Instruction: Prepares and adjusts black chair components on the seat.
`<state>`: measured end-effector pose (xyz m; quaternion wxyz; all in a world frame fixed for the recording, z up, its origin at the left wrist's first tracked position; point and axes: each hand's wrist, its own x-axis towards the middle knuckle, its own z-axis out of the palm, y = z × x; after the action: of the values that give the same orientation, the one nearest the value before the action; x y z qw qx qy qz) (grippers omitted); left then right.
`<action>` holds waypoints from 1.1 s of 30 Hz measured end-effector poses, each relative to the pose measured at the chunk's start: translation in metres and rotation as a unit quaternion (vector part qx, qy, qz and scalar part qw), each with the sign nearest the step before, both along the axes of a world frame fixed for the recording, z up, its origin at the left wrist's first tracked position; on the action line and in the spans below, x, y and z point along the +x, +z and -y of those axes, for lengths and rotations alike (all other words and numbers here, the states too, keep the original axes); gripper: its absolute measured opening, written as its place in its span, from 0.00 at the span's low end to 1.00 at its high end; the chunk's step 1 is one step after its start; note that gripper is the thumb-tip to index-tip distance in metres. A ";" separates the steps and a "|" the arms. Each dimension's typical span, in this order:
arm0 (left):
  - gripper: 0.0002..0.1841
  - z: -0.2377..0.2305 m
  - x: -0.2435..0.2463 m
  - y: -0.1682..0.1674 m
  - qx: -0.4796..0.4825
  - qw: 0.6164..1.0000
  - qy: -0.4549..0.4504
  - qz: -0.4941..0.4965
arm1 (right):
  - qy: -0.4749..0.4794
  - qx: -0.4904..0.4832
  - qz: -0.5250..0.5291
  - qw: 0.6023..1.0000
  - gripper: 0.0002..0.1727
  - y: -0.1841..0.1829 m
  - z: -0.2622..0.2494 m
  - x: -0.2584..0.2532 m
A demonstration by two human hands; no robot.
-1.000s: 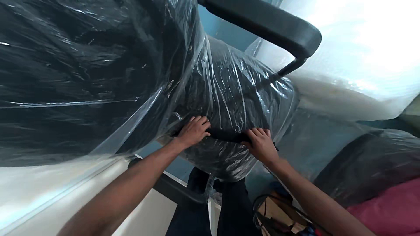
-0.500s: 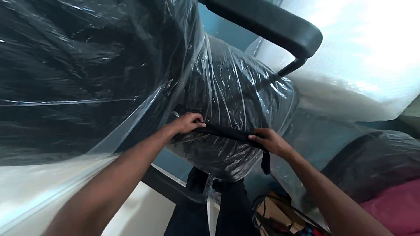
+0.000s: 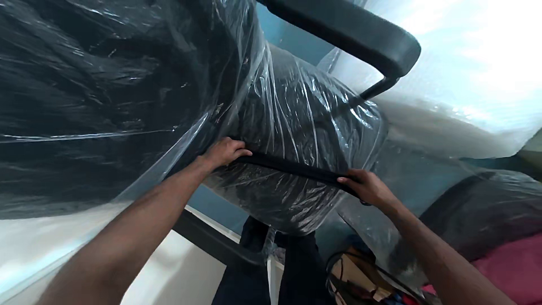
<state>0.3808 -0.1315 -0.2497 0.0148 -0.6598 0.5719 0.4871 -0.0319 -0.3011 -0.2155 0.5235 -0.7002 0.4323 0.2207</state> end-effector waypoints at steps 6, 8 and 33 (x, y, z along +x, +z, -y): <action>0.26 0.010 -0.014 -0.006 -0.031 0.999 0.026 -0.009 | -0.065 -0.005 0.019 0.998 0.13 -0.015 -0.008 -0.005; 0.26 0.014 -0.020 -0.004 -0.033 0.999 0.021 -0.030 | -0.058 -0.005 0.008 0.998 0.16 -0.015 -0.014 0.002; 0.34 0.009 -0.035 0.172 -0.082 0.976 0.197 0.041 | -0.029 -0.124 0.187 0.974 0.24 0.111 0.038 0.009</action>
<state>0.3458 -0.1401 -0.0781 -0.1122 -0.7779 0.4676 0.4046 -0.0233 -0.3395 -0.1043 0.5101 -0.7760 0.3707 0.0155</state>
